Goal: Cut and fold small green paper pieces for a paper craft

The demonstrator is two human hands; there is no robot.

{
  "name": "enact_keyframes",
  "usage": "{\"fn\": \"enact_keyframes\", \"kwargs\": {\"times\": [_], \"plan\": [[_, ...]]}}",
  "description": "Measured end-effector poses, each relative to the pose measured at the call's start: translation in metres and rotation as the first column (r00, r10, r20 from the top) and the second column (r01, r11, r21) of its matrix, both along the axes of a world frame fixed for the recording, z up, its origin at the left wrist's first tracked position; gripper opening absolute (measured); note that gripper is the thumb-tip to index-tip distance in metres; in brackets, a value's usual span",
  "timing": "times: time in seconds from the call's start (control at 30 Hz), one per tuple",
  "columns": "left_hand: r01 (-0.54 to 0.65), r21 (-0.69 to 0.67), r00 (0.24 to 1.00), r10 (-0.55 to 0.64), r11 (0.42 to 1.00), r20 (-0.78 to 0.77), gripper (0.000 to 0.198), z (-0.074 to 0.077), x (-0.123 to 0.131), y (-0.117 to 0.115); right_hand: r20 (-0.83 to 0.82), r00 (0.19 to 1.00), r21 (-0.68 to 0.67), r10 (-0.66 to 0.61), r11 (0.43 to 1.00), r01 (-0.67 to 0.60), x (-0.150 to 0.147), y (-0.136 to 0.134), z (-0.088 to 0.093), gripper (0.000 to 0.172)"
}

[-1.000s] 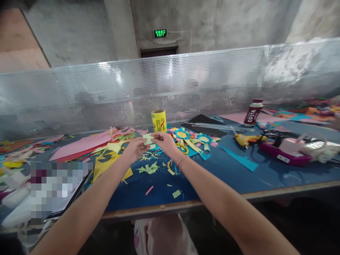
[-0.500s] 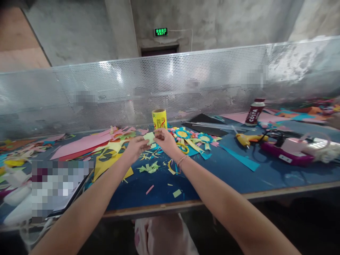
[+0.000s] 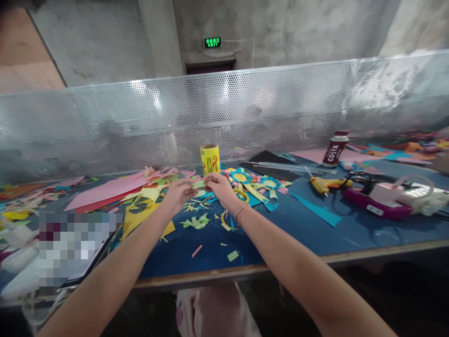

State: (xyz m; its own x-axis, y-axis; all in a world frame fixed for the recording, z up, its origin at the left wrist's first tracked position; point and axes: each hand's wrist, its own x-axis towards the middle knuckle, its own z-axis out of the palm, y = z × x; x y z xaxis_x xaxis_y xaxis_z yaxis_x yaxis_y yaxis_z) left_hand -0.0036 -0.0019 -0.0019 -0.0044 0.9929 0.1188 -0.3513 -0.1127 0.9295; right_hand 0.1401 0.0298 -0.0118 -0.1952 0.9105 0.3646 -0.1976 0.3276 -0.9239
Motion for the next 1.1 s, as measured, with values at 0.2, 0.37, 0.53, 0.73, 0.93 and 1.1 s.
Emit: {"fn": "enact_keyframes", "kwargs": {"times": [0.2, 0.37, 0.53, 0.73, 0.93, 1.1], "plan": [[-0.033, 0.082, 0.999, 0.034, 0.996, -0.014, 0.003, 0.001, 0.002, -0.002, 0.066, 0.998, 0.051, -0.017, 0.999, 0.014, 0.001, -0.004, 0.005, 0.011], [-0.045, 0.141, 0.986, 0.067, 0.989, -0.153, 0.017, -0.003, 0.002, 0.0, 0.195, 0.972, 0.206, -0.127, 0.975, 0.086, 0.003, -0.006, 0.006, 0.014], [-0.055, 0.125, 0.978, 0.079, 0.991, -0.193, 0.021, -0.008, 0.001, 0.003, 0.222, 0.962, 0.264, -0.158, 0.96, 0.096, 0.003, -0.001, 0.0, 0.016], [-0.031, 0.155, 0.967, 0.069, 0.987, -0.245, 0.01, -0.01, 0.003, 0.002, 0.391, 0.886, 0.366, -0.247, 0.926, 0.096, 0.004, -0.001, -0.003, 0.019], [-0.064, 0.264, 0.905, 0.168, 0.962, -0.392, 0.005, -0.015, -0.001, 0.007, 0.434, 0.855, 0.432, -0.284, 0.898, 0.079, 0.005, -0.004, -0.001, 0.015], [-0.088, 0.365, 0.827, 0.273, 0.927, -0.492, 0.004, -0.021, -0.002, 0.011, 0.481, 0.804, 0.487, -0.349, 0.869, 0.086, 0.004, -0.007, 0.002, 0.013]]}}
